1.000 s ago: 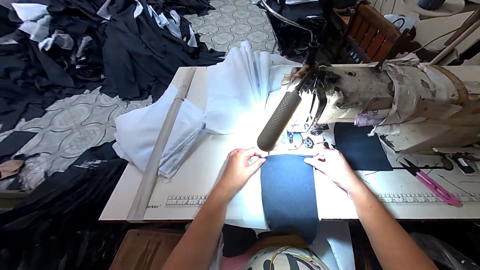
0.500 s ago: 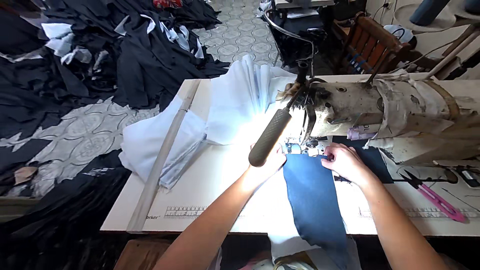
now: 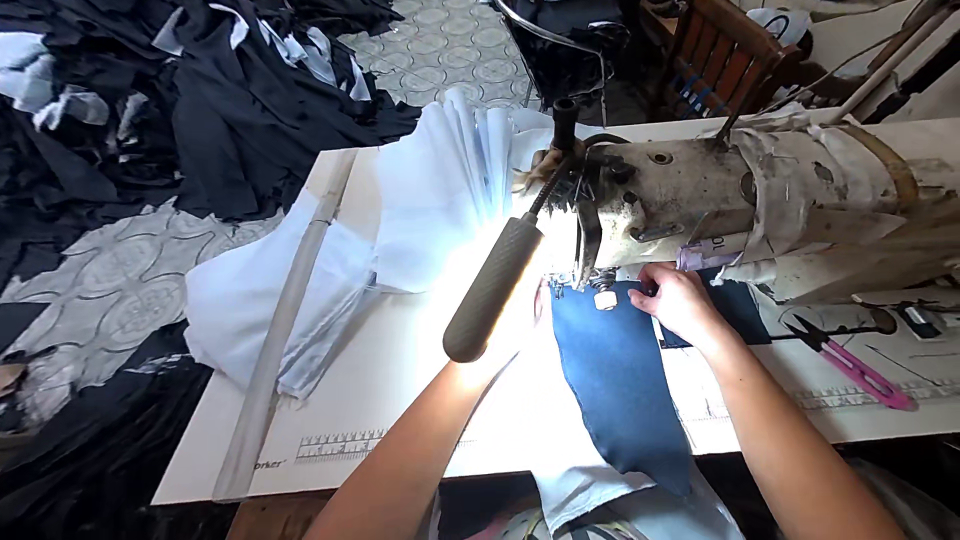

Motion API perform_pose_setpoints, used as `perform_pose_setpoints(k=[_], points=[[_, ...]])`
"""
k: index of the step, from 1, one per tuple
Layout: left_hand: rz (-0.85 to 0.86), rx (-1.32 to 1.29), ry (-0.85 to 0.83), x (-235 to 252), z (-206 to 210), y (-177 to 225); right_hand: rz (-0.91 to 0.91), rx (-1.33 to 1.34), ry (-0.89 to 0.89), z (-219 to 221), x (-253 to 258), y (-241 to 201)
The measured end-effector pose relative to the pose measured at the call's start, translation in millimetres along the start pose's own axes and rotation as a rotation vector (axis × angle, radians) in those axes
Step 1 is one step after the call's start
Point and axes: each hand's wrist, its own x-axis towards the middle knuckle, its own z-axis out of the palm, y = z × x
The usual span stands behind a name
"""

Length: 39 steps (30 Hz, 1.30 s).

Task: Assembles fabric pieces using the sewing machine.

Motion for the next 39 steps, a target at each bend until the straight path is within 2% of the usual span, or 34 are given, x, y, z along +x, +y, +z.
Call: perform_pose_setpoints(k=[3, 5, 6, 7, 9, 10, 13, 15, 18, 21, 23, 25, 26, 27, 29, 34, 39], points=[[0.2, 0.122, -0.098, -23, -2, 10, 0.014, 0.033, 0.042, 3, 1, 1], [0.232, 0.171, -0.183, -43, -1, 19, 0.015, 0.04, 0.053, 4, 1, 1], [0.221, 0.176, -0.291, -54, -8, 27, -0.004, 0.044, 0.068, 6, 0, 3], [0.279, 0.185, -0.335, -62, -13, 30, -0.038, 0.045, 0.086, 8, 0, 5], [0.518, 0.228, -0.217, -68, -12, 21, -0.104, 0.033, 0.106, 10, -1, 10], [0.544, 0.202, -0.175, -65, -11, 16, -0.132, 0.034, 0.114, 11, -1, 12], [0.422, 0.13, -0.244, -52, -11, 13, -0.193, 0.05, 0.145, 14, -3, 14], [0.483, 0.159, -0.221, -48, -9, 12, -0.189, 0.056, 0.136, 13, -4, 13], [0.568, 0.195, -0.352, -55, -19, 23, -0.21, 0.046, 0.147, 16, 2, 20], [0.678, 0.101, -0.429, -77, -24, 28, -0.219, -0.009, 0.165, 14, -4, 18], [0.717, -0.041, -0.466, -91, -23, 26, -0.226, -0.098, 0.142, 12, -28, 9], [0.716, -0.107, -0.408, -103, -15, 22, -0.298, -0.139, 0.117, 22, -68, 5], [0.707, -0.116, -0.306, -108, -7, 20, -0.334, -0.139, 0.112, 30, -94, 3], [0.692, -0.123, -0.19, -111, 1, 19, -0.388, -0.149, 0.158, 42, -119, 4], [0.637, -0.095, -0.01, -114, 13, 23, -0.485, -0.225, 0.362, 72, -157, 16], [0.625, -0.046, -0.069, -107, 28, 37, -0.505, -0.281, 0.682, 107, -177, 69], [0.667, -0.133, 0.058, -102, 43, 33, -0.612, -0.2, 0.789, 112, -168, 90]])
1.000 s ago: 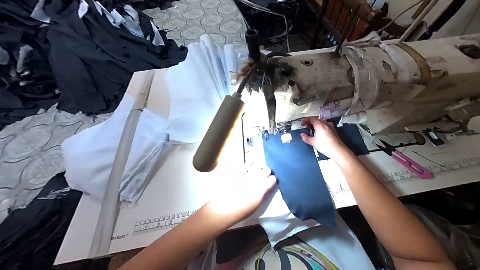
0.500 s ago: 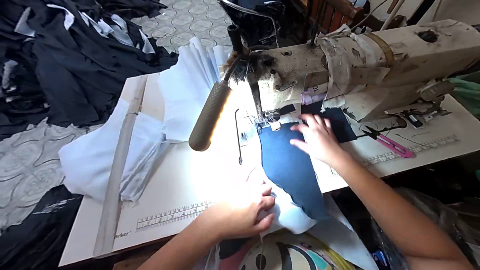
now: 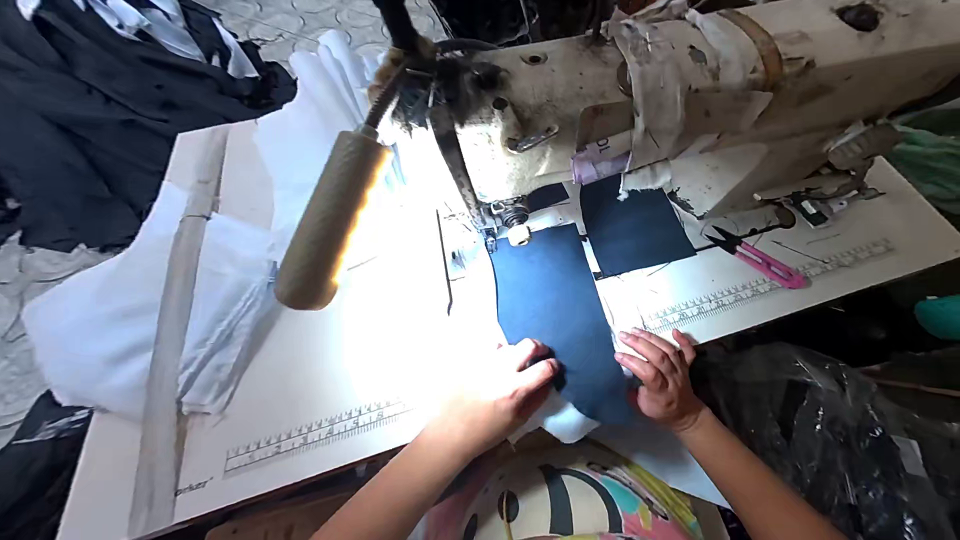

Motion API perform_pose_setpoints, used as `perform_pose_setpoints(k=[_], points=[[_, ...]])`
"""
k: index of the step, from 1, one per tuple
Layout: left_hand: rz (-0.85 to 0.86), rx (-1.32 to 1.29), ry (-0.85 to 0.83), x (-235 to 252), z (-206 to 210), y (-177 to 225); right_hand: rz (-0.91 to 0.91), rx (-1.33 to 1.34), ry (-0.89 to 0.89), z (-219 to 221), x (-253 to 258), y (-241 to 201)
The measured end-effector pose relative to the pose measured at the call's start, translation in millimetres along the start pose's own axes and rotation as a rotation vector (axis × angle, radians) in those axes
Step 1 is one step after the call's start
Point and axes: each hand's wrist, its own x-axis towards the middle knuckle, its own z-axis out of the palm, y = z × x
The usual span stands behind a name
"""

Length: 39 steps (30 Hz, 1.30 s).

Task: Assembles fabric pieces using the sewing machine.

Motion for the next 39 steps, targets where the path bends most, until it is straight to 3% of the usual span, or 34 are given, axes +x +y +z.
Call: perform_pose_setpoints(k=[26, 33, 39], points=[[-0.047, 0.059, -0.04, -3, 6, 9, -0.07, 0.075, 0.01, -1, -4, 8], [-0.161, 0.193, -0.063, -27, -2, 19, -0.089, 0.092, -0.251, -35, 18, 9], [-0.257, 0.007, -0.175, -16, -17, 1, -0.092, 0.138, -0.378, -32, 70, 14]])
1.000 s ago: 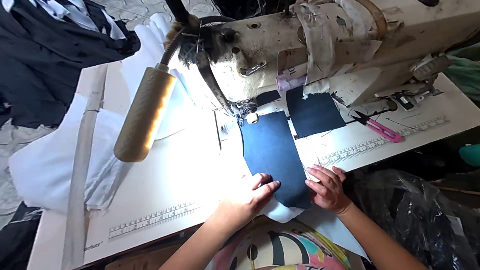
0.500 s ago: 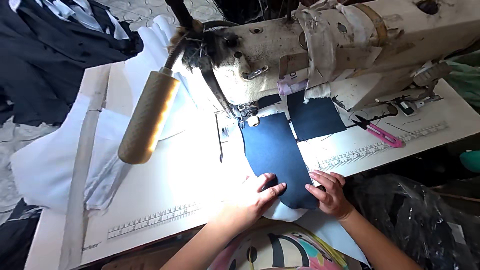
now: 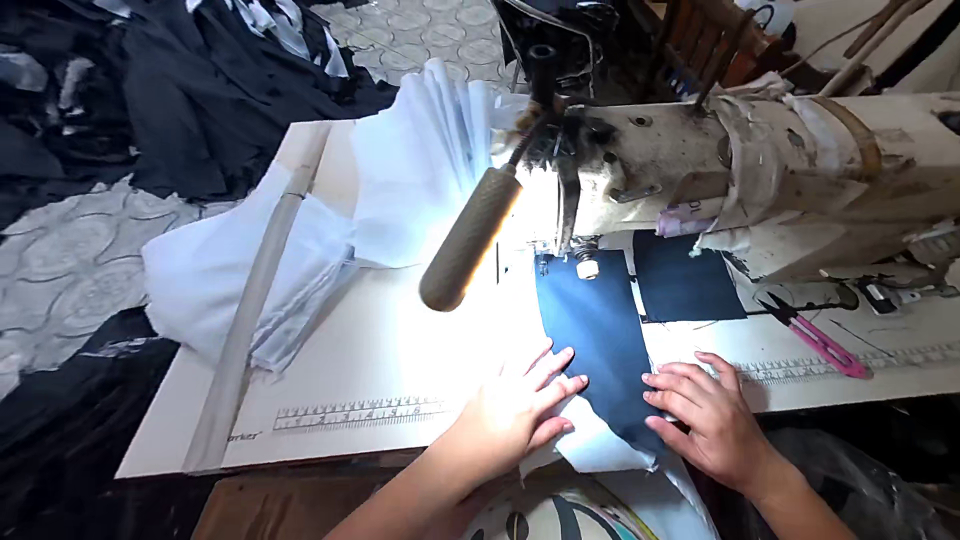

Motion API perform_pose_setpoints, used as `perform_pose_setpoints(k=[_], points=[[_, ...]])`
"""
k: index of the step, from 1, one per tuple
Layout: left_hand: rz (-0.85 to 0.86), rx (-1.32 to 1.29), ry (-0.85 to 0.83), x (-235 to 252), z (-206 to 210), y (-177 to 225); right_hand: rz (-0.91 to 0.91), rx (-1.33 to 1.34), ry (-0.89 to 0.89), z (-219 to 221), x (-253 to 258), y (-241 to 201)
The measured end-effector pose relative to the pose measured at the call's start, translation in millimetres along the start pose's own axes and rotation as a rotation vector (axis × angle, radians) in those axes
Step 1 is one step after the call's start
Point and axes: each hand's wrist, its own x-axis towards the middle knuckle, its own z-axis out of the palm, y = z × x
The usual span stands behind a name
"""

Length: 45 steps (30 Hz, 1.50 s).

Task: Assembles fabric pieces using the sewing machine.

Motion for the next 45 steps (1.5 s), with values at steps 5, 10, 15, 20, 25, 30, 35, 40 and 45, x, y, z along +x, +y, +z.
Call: perform_pose_setpoints(k=[5, 10, 15, 20, 25, 30, 35, 40, 45], points=[[-0.038, -0.108, -0.123, 21, -19, -23, -0.038, -0.099, -0.021, 12, 30, 7], [-0.004, -0.143, -0.164, 43, -31, -53, -0.036, -0.11, -0.079, 20, 56, 13], [0.037, -0.035, -0.05, 59, -36, -51, -0.014, -0.076, -0.162, 26, 85, 14], [0.055, 0.076, 0.159, 52, -9, -13, -0.039, 0.009, -0.165, 33, 90, 14], [-0.017, 0.007, 0.134, 34, 4, -7, -0.11, 0.094, -0.13, 30, 75, 11], [-0.056, 0.072, 0.115, 31, -9, -28, -0.141, 0.09, -0.189, 33, 84, 13], [-0.136, 0.03, -0.034, 47, -27, -61, -0.124, 0.137, -0.258, 41, 116, 13], [-0.167, -0.024, 0.001, 68, -39, -81, -0.025, 0.172, -0.369, 45, 145, 14], [-0.092, 0.034, 0.117, 68, -29, -86, 0.059, 0.083, -0.297, 57, 145, 11]])
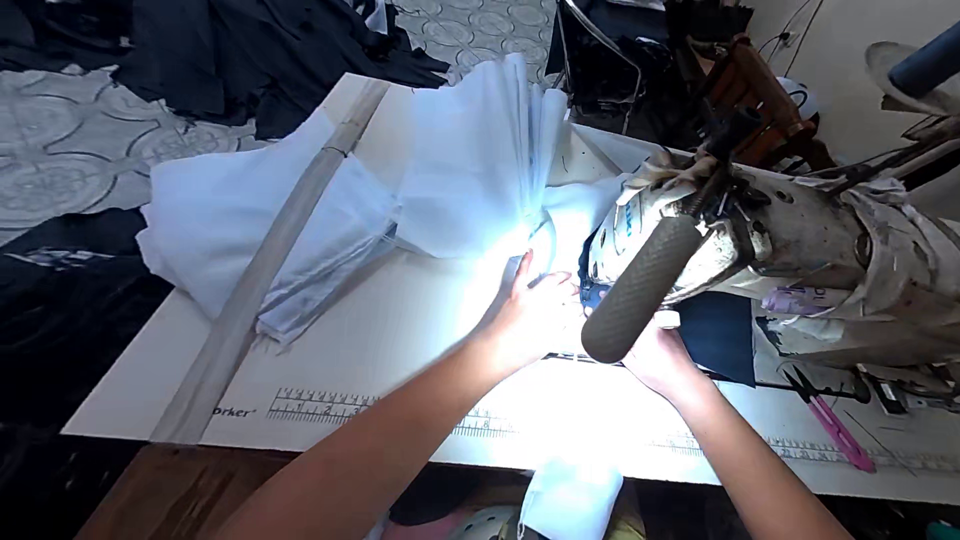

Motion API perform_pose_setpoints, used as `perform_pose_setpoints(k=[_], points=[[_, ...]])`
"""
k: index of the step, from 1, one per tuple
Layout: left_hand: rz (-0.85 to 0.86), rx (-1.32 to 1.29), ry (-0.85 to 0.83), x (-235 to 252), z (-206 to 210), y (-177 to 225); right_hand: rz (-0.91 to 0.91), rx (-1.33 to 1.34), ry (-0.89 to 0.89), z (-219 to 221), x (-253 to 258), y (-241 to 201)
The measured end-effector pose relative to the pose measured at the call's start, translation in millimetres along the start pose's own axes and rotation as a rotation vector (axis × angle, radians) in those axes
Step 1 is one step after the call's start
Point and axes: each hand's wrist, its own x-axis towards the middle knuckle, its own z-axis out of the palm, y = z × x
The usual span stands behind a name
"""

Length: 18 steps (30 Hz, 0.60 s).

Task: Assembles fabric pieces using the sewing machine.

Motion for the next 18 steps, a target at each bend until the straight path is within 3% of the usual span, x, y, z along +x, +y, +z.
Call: perform_pose_setpoints(k=[2, 6, 8, 10, 13, 15, 18], points=[[0.024, 0.062, 0.081, -2, 0, 3, 0.058, 0.0, -0.046, -2, 0, -2], [-0.111, 0.032, -0.052, -1, -12, 9, 0.046, -0.017, -0.069, -1, -2, 1], [-0.103, 0.028, -0.026, -2, -12, 8, 0.02, -0.025, -0.059, -4, -6, 3], [0.012, 0.009, 0.026, -6, -12, 6, 0.0, -0.031, 0.018, -13, -12, -2], [0.252, -0.123, -0.092, -11, -12, 5, 0.047, 0.054, 0.25, -23, -30, -11], [0.349, -0.257, -0.115, -10, -10, 9, 0.108, 0.277, 0.398, -18, -54, -34], [0.244, -0.306, -0.087, -9, -16, 12, 0.117, 0.345, 0.317, 16, -96, -100]])
